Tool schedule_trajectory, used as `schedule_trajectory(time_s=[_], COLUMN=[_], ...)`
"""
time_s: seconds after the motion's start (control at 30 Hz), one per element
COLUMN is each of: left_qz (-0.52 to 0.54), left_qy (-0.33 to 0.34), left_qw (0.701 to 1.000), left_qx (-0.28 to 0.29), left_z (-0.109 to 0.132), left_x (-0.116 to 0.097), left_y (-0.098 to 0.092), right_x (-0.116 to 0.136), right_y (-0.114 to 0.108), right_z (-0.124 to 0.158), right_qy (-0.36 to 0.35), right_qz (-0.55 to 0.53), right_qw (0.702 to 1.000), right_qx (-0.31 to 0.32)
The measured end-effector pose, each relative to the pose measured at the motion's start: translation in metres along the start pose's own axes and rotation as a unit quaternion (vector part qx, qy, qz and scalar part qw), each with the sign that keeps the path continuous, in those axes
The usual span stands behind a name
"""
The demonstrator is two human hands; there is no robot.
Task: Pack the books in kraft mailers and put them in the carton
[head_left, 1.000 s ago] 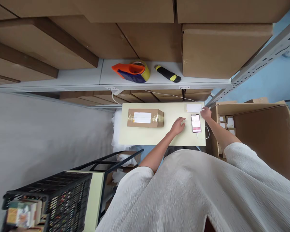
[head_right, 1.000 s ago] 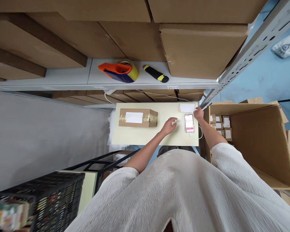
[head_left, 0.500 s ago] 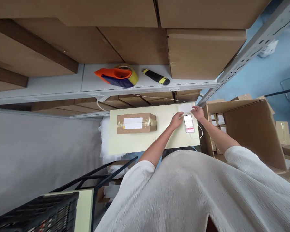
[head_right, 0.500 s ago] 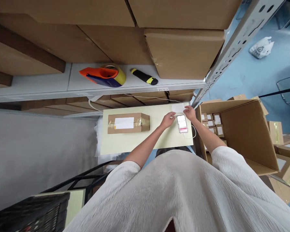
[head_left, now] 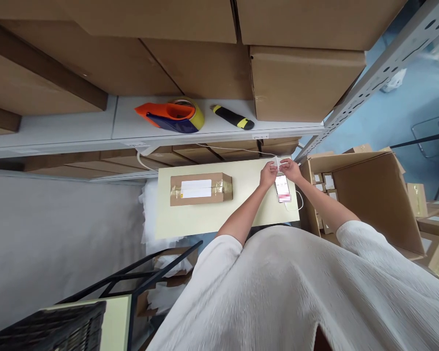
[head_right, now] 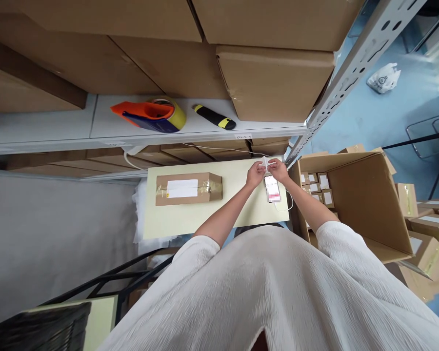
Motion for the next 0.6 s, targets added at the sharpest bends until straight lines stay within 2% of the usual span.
schedule_trajectory(time_s=[0.17, 0.33, 0.43, 0.53, 0.6], left_qz=[0.042, 0.038, 0.022, 0.015, 0.020], left_qy=[-0.008, -0.015, -0.010, 0.000, 0.005], left_qw=[0.998, 0.998, 0.998, 0.997, 0.996], left_qx=[-0.042, -0.052, -0.059, -0.070, -0.082], left_z=[0.002, 0.002, 0.002, 0.002, 0.004], left_x=[-0.004, -0.005, -0.006, -0.007, -0.007], left_y=[-0.011, -0.017, -0.022, -0.031, -0.039], right_x=[0.005, 0.006, 0.011, 0.015, 0.012], right_y=[0.009, 0.014, 0.009, 0.003, -0.003], right_z=[-0.001, -0.002, -0.001, 0.002, 0.003], right_qy=[-0.014, -0.018, -0.051, -0.085, -0.084], right_qz=[-0.019, 0.001, 0.085, 0.202, 0.251], right_qw=[1.000, 1.000, 0.995, 0.975, 0.964], right_qx=[0.014, 0.022, -0.008, -0.025, -0.030])
Point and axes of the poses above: each hand's wrist, its own z-axis away from the middle knuckle, its own y-axis out of the palm, x = y × z, the point moved 9 cm from there along -z, towards the middle knuckle, and after that the axes turned 9 degrees about x, right-handed, at the moved point
